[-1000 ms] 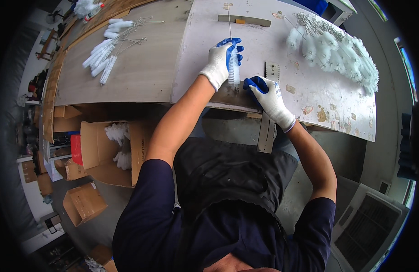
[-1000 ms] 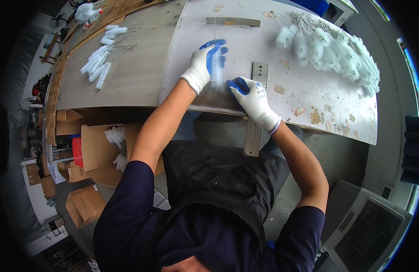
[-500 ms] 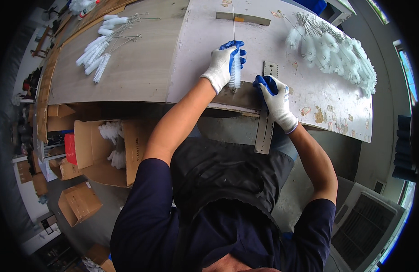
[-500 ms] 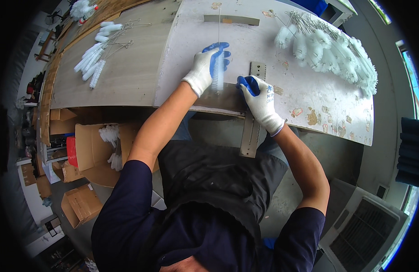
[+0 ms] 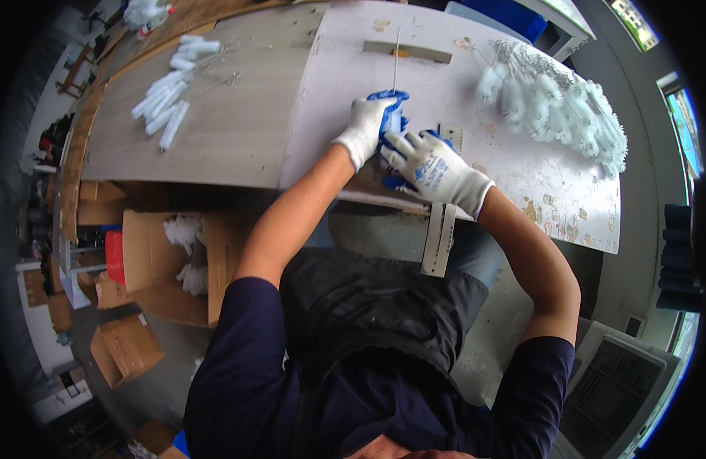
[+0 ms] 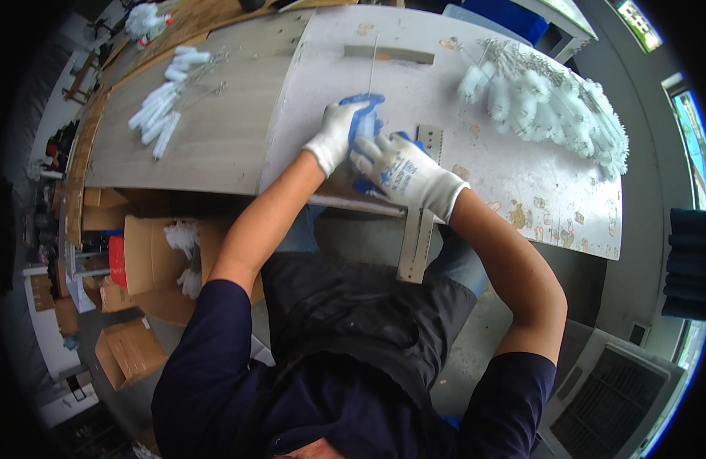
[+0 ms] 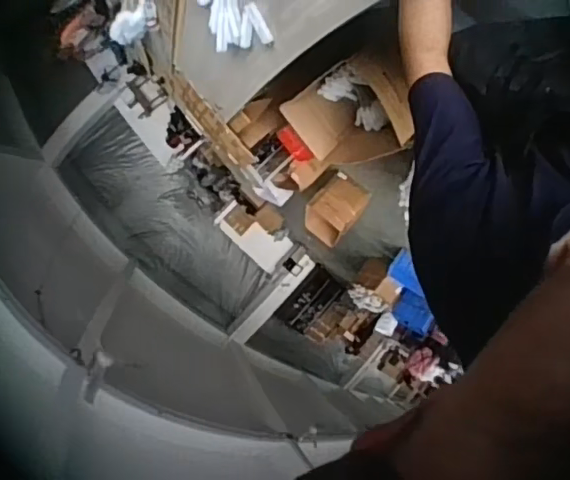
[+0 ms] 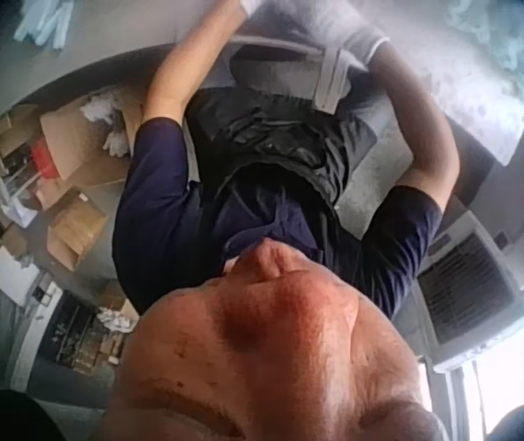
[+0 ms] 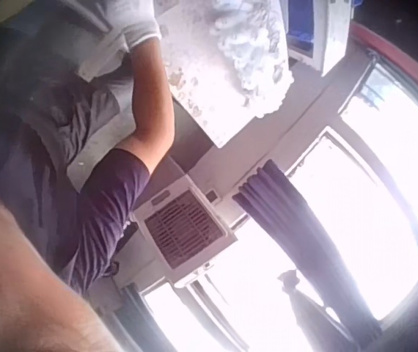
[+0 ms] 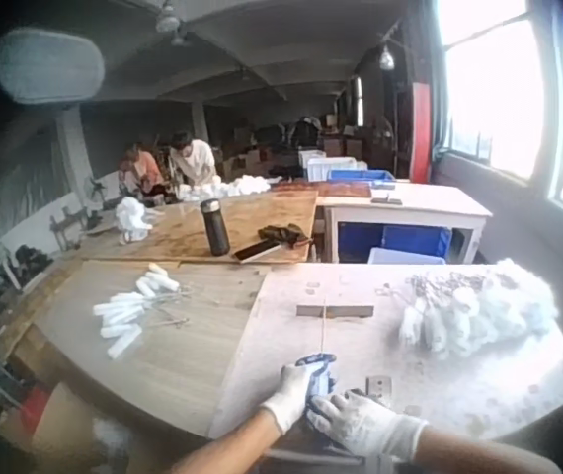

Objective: The person inserts white bristle heads onto metal rods using a wooden jig on a workbench. They repeatedly pick up a bristle head and a rod, align them in the jig, and push the head onto the rod. Finished brushes are placed into a cardboard box. The workspace contains multiple bristle heads, rods, and a pile of completed brushes.

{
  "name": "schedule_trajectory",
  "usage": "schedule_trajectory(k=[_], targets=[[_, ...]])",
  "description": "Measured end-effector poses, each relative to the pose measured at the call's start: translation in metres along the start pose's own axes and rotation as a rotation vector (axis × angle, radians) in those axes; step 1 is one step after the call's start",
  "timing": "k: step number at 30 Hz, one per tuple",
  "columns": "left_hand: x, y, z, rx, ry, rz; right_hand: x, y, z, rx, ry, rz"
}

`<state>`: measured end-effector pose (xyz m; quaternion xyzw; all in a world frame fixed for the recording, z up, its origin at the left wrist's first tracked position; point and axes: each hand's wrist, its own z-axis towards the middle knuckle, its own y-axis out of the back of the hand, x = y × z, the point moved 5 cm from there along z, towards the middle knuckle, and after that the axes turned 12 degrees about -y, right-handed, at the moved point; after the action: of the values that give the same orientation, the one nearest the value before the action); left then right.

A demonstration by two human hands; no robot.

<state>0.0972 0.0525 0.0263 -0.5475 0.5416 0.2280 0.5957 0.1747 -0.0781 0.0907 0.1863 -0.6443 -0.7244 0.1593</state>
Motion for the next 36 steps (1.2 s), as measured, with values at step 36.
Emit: schedule_trajectory(k=[36], targets=[[0.085, 0.013, -0.191, 0.111, 0.105, -0.087, 0.035, -0.007, 0.002, 0.361, -0.575, 0.125]])
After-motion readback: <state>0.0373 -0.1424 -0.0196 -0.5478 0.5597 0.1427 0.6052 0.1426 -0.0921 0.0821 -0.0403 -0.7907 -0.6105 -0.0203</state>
